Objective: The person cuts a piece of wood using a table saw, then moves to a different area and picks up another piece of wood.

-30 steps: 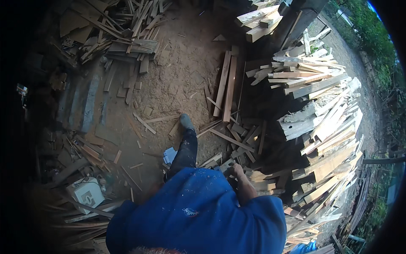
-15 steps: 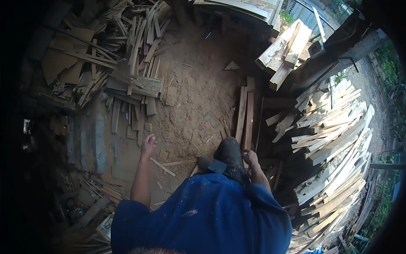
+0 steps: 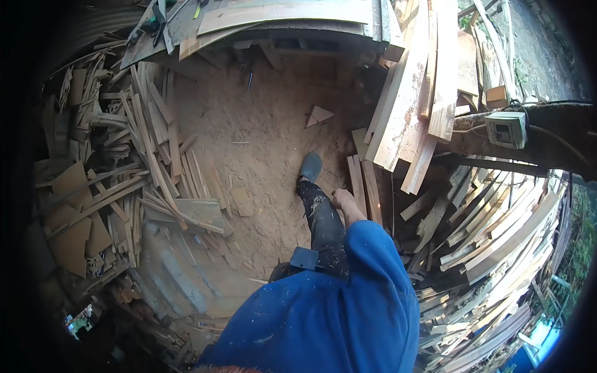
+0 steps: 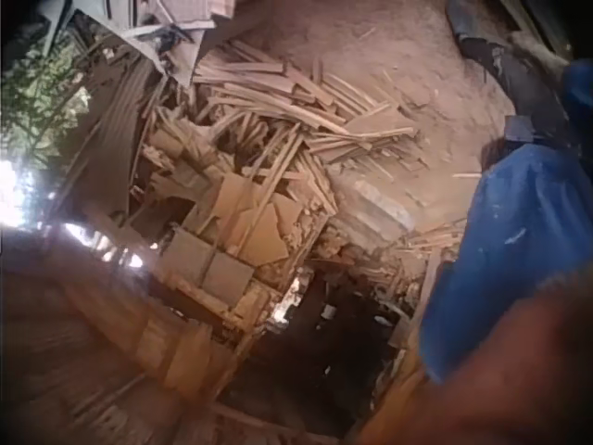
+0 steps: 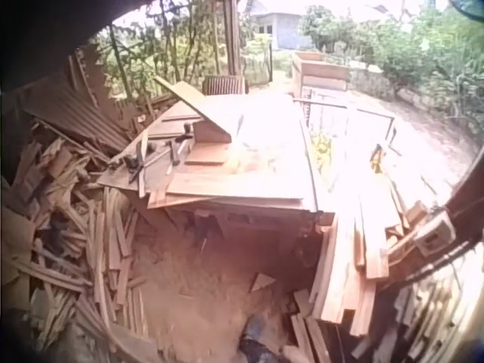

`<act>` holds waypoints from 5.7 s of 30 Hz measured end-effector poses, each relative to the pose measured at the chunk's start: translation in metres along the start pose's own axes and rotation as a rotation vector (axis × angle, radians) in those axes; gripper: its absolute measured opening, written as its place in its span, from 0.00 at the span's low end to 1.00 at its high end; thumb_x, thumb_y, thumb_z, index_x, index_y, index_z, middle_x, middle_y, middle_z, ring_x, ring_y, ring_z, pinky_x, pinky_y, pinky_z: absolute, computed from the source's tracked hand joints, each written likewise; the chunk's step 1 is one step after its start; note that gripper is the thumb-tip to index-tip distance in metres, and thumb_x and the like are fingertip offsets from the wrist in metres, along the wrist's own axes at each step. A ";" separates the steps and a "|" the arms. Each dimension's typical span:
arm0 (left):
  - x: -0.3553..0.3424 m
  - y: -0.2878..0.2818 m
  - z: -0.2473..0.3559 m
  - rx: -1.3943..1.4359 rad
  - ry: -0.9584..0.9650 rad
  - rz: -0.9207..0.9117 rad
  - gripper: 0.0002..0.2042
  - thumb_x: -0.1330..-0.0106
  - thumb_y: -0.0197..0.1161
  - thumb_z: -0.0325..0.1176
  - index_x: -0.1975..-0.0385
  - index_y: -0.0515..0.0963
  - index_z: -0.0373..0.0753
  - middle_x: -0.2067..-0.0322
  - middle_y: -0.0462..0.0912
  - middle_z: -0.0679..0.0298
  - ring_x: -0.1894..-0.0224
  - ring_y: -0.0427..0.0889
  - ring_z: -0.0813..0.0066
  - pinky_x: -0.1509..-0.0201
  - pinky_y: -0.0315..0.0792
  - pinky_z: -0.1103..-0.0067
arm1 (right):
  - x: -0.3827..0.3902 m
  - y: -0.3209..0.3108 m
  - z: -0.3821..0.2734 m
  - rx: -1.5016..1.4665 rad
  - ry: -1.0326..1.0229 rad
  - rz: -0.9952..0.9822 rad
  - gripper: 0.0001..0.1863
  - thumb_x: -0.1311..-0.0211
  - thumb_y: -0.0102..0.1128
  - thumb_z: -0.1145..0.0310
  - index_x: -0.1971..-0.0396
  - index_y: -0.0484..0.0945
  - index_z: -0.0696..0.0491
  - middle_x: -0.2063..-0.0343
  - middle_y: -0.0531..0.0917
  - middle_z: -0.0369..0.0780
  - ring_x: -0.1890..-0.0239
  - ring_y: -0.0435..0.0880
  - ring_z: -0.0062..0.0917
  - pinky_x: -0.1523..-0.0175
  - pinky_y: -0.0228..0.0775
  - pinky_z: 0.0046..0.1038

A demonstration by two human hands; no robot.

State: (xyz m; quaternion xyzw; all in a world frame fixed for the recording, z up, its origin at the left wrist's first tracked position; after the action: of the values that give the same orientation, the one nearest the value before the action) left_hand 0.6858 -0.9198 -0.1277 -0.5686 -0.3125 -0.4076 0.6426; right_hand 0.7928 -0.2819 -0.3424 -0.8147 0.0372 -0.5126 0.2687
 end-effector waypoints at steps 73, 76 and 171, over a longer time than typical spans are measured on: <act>-0.284 -0.657 1.105 -0.422 0.969 0.582 0.25 0.33 0.60 0.39 0.41 0.70 0.30 0.44 0.71 0.42 0.41 0.70 0.44 0.36 0.65 0.62 | 0.338 -0.542 0.125 -1.714 0.863 2.149 0.39 0.36 0.54 0.41 0.30 0.55 0.42 0.35 0.65 0.39 0.37 0.67 0.38 0.37 0.56 0.61; -0.306 -0.645 1.185 -0.800 1.084 0.767 0.35 0.41 0.68 0.38 0.36 0.62 0.28 0.37 0.65 0.43 0.32 0.61 0.44 0.28 0.57 0.63 | 0.343 -0.480 0.175 -2.287 0.666 1.985 0.44 0.47 0.59 0.32 0.34 0.64 0.43 0.35 0.65 0.34 0.34 0.65 0.39 0.30 0.53 0.54; -0.265 -1.079 1.178 0.183 0.720 0.466 0.12 0.28 0.60 0.41 0.68 0.74 0.40 0.72 0.74 0.70 0.69 0.69 0.83 0.61 0.67 0.79 | -0.201 -0.990 -0.546 -0.093 -0.837 1.093 0.62 0.64 0.59 0.20 0.27 0.54 0.36 0.30 0.53 0.59 0.26 0.48 0.51 0.25 0.32 0.55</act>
State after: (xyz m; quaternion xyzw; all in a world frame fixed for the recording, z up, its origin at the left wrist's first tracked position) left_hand -0.3145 0.2628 0.3427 -0.3863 0.0329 -0.3946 0.8330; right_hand 0.0187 0.4113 0.1453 -0.8190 0.3576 0.0561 0.4452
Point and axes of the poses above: each hand's wrist, its own x-axis away from the middle knuckle, its own y-axis out of the palm, z = x × y, the point moved 10 cm from there along -x, towards the middle knuckle
